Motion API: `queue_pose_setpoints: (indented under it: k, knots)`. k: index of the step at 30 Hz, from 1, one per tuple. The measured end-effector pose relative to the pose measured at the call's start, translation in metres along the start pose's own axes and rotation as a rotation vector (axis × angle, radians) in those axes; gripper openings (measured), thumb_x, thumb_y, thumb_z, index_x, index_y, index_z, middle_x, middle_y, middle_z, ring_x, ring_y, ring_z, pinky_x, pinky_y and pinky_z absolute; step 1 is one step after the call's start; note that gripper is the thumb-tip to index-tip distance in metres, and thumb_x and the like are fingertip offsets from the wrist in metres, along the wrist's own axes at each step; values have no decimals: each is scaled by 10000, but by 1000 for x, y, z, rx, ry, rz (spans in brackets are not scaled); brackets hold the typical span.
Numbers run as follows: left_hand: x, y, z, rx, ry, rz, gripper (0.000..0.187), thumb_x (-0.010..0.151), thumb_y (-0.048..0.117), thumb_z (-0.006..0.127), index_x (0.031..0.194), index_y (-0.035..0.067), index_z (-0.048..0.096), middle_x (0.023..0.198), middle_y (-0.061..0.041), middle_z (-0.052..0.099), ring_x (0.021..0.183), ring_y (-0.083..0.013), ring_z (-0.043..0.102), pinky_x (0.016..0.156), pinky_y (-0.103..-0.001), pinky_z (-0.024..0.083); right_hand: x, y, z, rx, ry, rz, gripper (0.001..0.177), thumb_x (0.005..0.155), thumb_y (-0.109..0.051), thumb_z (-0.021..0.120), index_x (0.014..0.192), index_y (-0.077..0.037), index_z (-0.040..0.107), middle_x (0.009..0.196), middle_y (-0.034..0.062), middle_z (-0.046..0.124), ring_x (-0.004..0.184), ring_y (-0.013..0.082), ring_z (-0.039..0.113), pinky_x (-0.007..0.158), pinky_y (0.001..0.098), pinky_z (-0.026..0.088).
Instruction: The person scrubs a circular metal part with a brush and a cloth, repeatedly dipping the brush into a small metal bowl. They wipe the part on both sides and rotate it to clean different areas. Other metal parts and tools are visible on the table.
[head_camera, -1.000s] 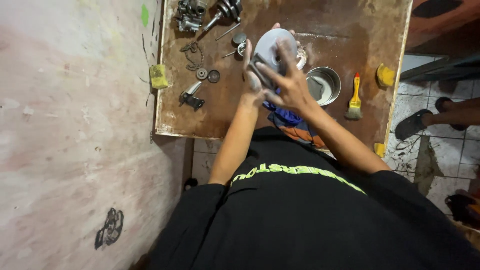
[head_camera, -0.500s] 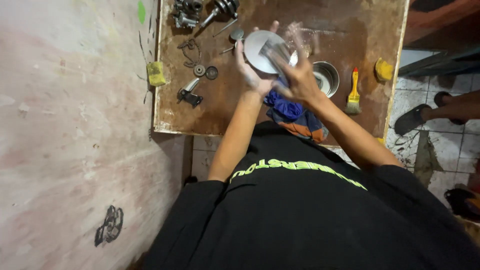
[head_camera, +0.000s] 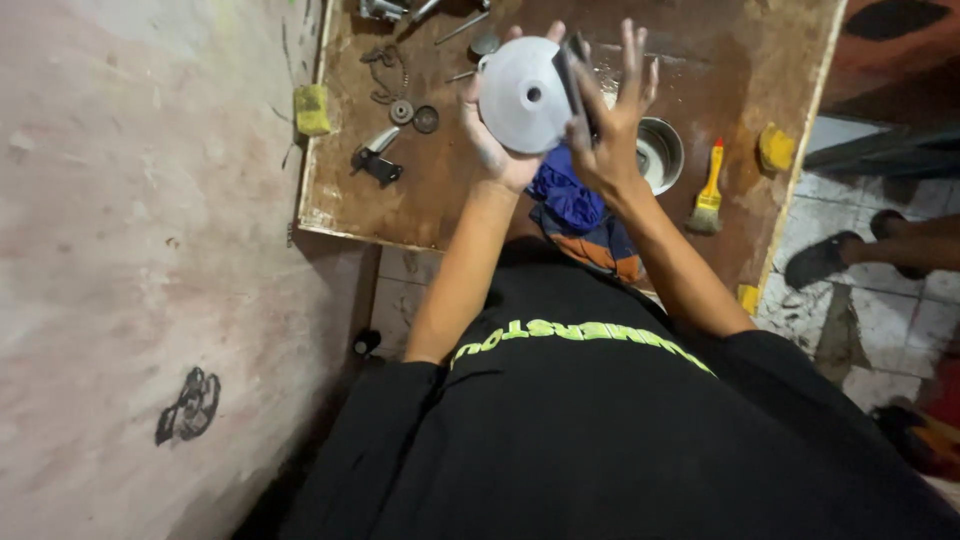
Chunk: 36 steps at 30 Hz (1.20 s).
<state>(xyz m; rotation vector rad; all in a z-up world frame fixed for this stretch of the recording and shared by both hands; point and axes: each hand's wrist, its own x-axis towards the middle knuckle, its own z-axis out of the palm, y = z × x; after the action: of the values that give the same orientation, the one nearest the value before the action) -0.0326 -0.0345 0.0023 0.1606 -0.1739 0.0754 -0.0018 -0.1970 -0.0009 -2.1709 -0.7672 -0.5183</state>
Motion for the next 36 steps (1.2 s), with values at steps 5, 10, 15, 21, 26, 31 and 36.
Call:
queue_pose_setpoints:
  k: [5, 10, 15, 21, 26, 31, 36]
  knots:
    - [-20, 1, 13, 26, -18, -26, 682, 1050, 510, 441, 1590, 98, 386, 1564, -213, 464, 1413, -350, 507, 1205, -483, 446, 19, -20, -28, -123, -259, -73, 550, 1048, -515, 550, 1491, -236, 719, 1715, 178, 262, 1616, 414, 271, 1271, 567, -60]
    - [-14, -11, -4, 95, -8, -31, 745, 1075, 491, 428, 1662, 41, 337, 1508, -203, 554, 1341, -329, 568, 1182, -462, 477, 16, -29, -16, 176, -380, -50, 542, 979, -500, 595, 1450, -241, 661, 1650, 239, 232, 1578, 473, 275, 1348, 487, 152]
    - [-19, -12, -44, 152, 249, -136, 884, 1097, 624, 350, 1630, -81, 312, 1496, -248, 511, 1338, -374, 544, 1167, -492, 461, 18, -16, -11, -112, -221, 107, 516, 1057, -499, 571, 1522, -301, 679, 1722, 239, 199, 1605, 473, 145, 1283, 570, -60]
    - [-3, -20, -40, -17, 12, -114, 863, 1020, 697, 249, 1605, 68, 318, 1548, -254, 461, 1399, -366, 507, 1236, -488, 395, -9, -23, -7, -40, -326, -301, 542, 974, -499, 674, 1478, -300, 687, 1675, 249, 214, 1567, 418, 221, 1198, 582, -72]
    - [-9, -28, -13, 27, 212, -49, 861, 986, 707, 233, 1601, 109, 299, 1578, -230, 404, 1366, -400, 492, 1170, -529, 403, -23, -12, -12, -43, -260, -155, 510, 1020, -479, 692, 1490, -282, 691, 1682, 279, 238, 1579, 474, 209, 1278, 557, -16]
    - [-9, -25, -36, -19, -6, 64, 835, 1042, 668, 264, 1640, 89, 320, 1611, -250, 410, 1386, -432, 502, 1175, -573, 438, -29, 8, -17, 152, -209, -153, 378, 1035, -456, 673, 1391, -346, 734, 1696, 242, 284, 1608, 426, 244, 1363, 522, 55]
    - [-20, -18, -7, -35, 133, -38, 822, 992, 645, 294, 1619, 114, 281, 1593, -242, 395, 1355, -472, 518, 1159, -579, 441, -33, -9, -29, 9, -333, -336, 473, 983, -465, 733, 1419, -281, 739, 1666, 216, 317, 1564, 404, 284, 1269, 531, 30]
